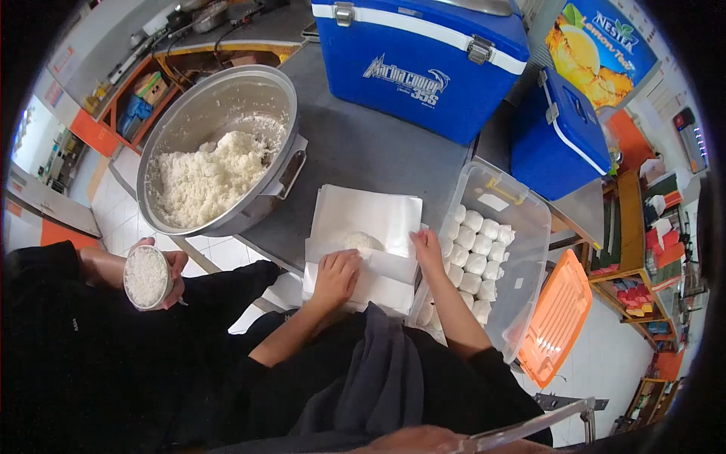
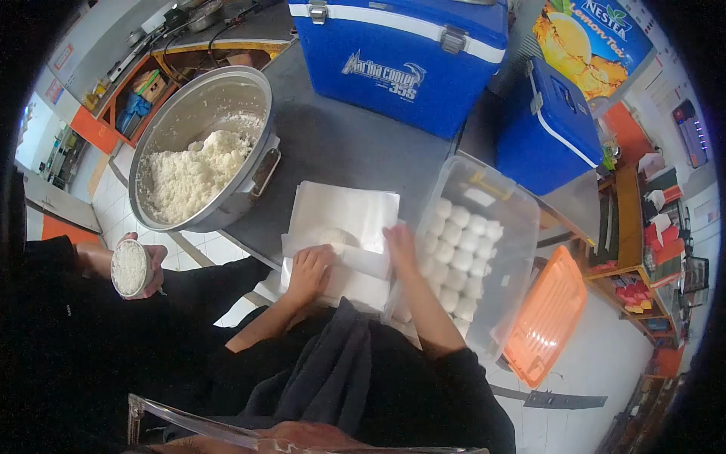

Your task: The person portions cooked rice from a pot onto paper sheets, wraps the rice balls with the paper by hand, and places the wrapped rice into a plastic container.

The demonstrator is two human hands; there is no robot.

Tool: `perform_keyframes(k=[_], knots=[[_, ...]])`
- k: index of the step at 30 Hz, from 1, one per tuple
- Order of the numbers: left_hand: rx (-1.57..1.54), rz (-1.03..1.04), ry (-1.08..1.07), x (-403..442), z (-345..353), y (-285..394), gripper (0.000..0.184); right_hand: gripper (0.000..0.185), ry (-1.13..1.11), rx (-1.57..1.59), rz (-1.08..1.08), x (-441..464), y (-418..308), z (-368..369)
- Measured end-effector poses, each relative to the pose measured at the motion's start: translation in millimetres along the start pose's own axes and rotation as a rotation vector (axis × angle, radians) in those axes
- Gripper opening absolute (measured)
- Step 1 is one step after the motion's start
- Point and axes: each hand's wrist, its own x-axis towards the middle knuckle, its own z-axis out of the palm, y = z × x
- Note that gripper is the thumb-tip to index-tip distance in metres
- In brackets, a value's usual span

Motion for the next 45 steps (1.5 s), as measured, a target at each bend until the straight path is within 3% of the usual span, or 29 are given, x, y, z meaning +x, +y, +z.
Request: perform_keyframes(k=[2,6,8,9,11,12,14,16,18,20,23,26,28,29,31,33,34,36,37,39,40,43,45], knots=[[-0.077,0.021,0.036,9.3,-0.1,-9.0,0.029,0.037,0.188,-0.06,-0.279,34.6,10.8,24.1],[-0.153,-0.074,-0.114,33.4,-7.5,-23.4,0.026,0.049,0.096,0.028,-0.261,51.1,-28.1,22.8],[-0.174,-0.132,-0.195,45.9,-16.8,-20.0,0.028,0.046,-0.311,0.224,-0.122,16.4,-89.0,-0.8],[-0.061,-0.151,-0.089,53.6,-26.6,-10.2,0.031,0.046,-0.311,0.224,-0.124,6.1,-97.2,-10.7],[0.05,-0.167,0.022,68.8,-42.1,-1.7,0.034,0.032,-0.389,-0.234,-0.636,-19.7,-98.2,-31.8],[0.147,-0.076,0.098,76.1,-47.2,-0.2,0.033,0.032,-0.387,-0.236,-0.635,-32.8,-98.6,-35.7],[0.241,0.018,0.178,84.5,-49.2,-5.0,0.031,0.02,-0.118,-0.431,-0.774,-58.9,-95.2,-37.9],[0.205,0.23,-0.102,86.9,-47.1,-23.3,0.019,0.022,0.087,-0.322,-0.911,-87.5,-73.4,-22.3],[0.135,0.166,-0.22,89.9,-41.3,-32.1,0.017,0.028,-0.448,-0.301,-1.16,-99.2,-63.5,2.4],[0.062,0.103,-0.354,86.6,-40.9,-27.0,0.017,0.034,-0.459,-0.506,-1.269,-105.0,-63.1,35.7],[0.034,-0.007,-0.419,83.9,-48.6,-16.1,0.019,0.034,-0.374,-0.655,-1.242,-85.2,-42.0,55.7],[0.037,-0.012,-0.48,59.2,-40.1,-14.6,0.023,0.035,-0.455,-0.498,-1.097,-75.9,-34.2,56.3],[0.048,0.142,-0.231,37.0,-20.1,-14.8,0.035,0.034,-0.522,-0.363,-0.995,-69.8,-27.4,44.5],[0.071,0.159,-0.255,27.0,-12.1,-18.4,0.042,0.033,-0.579,-0.233,-0.891,-65.6,-24.2,36.3],[0.117,0.15,-0.247,13.0,-6.4,-11.1,0.045,0.029,-0.357,-0.21,-0.723,-65.7,-6.6,17.6],[0.167,0.14,-0.286,5.2,-2.8,-10.4,0.05,0.025,0.136,-0.174,-0.525,-54.4,25.4,14.8],[0.167,0.138,-0.285,4.7,-3.8,-9.6,0.05,0.025,0.134,-0.175,-0.526,-61.8,3.7,10.5],[0.213,0.132,-0.305,3.6,-5.2,-7.5,0.052,0.025,0.501,-0.176,-0.728,-77.7,-42.7,-3.1],[0.211,0.131,-0.304,2.7,-4.2,-7.3,0.052,0.025,0.501,-0.178,-0.729,-81.9,-53.7,-2.6],[0.195,0.119,-0.272,0.8,-0.9,-6.5,0.052,0.026,0.044,-0.37,-1.022,-89.1,-67.2,5.9],[0.194,0.123,-0.271,0.1,0.7,-7.8,0.052,0.026,-0.185,-0.414,-1.015,-85.5,-63.3,14.9],[0.113,0.134,-0.23,-3.8,6.4,-22.2,0.053,0.03,-0.268,-0.471,-0.875,-81.3,-39.0,30.4],[-0.171,0.081,0.026,-14.5,11.8,-38.1,0.049,0.023,-0.26,-0.537,-0.834,-73.6,-21.3,30.2]])
